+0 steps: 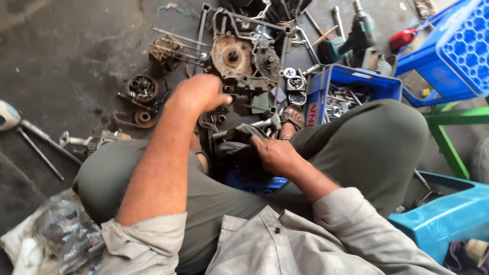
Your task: Dismantling and reassembling internal components of a motorcycle engine on a workshop floor.
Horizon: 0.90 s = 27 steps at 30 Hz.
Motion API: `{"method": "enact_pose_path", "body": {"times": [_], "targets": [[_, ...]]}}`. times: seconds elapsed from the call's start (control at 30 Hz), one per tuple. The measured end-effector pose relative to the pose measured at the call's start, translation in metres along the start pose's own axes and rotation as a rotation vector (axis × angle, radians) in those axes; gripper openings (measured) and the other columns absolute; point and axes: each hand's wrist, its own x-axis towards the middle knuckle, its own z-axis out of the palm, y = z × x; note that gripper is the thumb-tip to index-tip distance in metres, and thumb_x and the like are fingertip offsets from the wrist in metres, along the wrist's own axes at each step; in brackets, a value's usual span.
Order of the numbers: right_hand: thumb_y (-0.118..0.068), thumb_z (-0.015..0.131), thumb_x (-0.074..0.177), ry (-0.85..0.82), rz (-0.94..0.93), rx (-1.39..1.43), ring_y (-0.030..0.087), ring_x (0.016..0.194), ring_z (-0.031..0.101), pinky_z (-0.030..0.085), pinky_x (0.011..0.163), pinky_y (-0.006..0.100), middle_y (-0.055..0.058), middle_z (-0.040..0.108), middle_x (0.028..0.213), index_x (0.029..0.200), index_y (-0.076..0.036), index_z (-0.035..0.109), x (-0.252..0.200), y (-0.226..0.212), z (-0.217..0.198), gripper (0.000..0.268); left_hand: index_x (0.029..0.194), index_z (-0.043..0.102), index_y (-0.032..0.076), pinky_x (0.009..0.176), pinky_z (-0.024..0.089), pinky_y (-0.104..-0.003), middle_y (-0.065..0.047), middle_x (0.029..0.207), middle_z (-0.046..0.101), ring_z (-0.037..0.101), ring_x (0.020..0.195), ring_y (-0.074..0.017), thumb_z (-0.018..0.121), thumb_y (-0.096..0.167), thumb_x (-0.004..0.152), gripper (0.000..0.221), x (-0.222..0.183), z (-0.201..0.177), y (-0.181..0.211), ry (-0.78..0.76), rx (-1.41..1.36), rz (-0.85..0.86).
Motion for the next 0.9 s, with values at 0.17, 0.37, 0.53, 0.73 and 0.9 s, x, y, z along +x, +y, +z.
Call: {"method": "enact_pose_path", "body": {"times": [0.17,0.37,0.53,0.73,0.9], "targets": [[-0.028,0.073,0.089,0.114,0.112,0.279,0.036,0.080,0.070,0.055,0.073,0.047,0.014,0.075,0.085,0.113,-0.006,0.068,-0.012,-0.028,-0.088,0.033,0.111,0.076,0.008,0.092,0.055,-0.047,-0.018,0.113,0.075,0.070,0.106,-0.0349,0.073,0.051,0.088,0.049,-0.020,0.023,0.010,-0.048,-0.130,0.012],[-0.061,0.060,0.092,0.226,0.508,1.779,0.026,0.094,0.071,0.057,0.086,0.039,0.012,0.075,0.104,0.122,-0.002,0.067,-0.002,-0.004,-0.108,0.067,0.143,0.055,0.010,0.106,0.047,-0.037,-0.013,0.138,0.064,0.061,0.127,-0.0225,0.069,0.051,0.092,0.068,-0.045,0.098,0.051,-0.018,-0.904,0.120],[-0.089,0.038,0.081,0.258,0.779,2.274,0.029,0.096,0.071,0.058,0.088,0.042,0.014,0.074,0.111,0.126,-0.004,0.061,0.013,-0.029,-0.110,0.098,0.159,0.035,0.007,0.113,0.042,-0.035,-0.014,0.151,0.051,0.052,0.135,-0.0220,0.079,0.031,0.092,0.084,-0.066,0.140,0.100,0.258,-1.390,0.316],[-0.084,0.041,0.085,0.247,0.442,2.372,0.024,0.103,0.073,0.058,0.096,0.039,0.012,0.076,0.116,0.138,-0.004,0.060,0.030,-0.051,-0.059,0.098,0.151,0.038,0.009,0.097,0.055,-0.033,-0.013,0.138,0.056,0.062,0.119,-0.0231,0.080,0.016,0.083,0.080,-0.052,0.176,0.095,0.537,-1.825,-0.021],[-0.075,0.050,0.101,0.249,0.316,2.199,0.029,0.120,0.055,0.044,0.105,0.041,0.017,0.056,0.134,0.152,0.005,0.033,0.034,-0.067,-0.030,0.097,0.149,0.040,0.009,0.097,0.055,-0.034,-0.013,0.137,0.057,0.062,0.119,-0.0244,0.079,0.018,0.084,0.076,-0.040,0.231,0.094,0.412,-1.674,-0.059]]}}
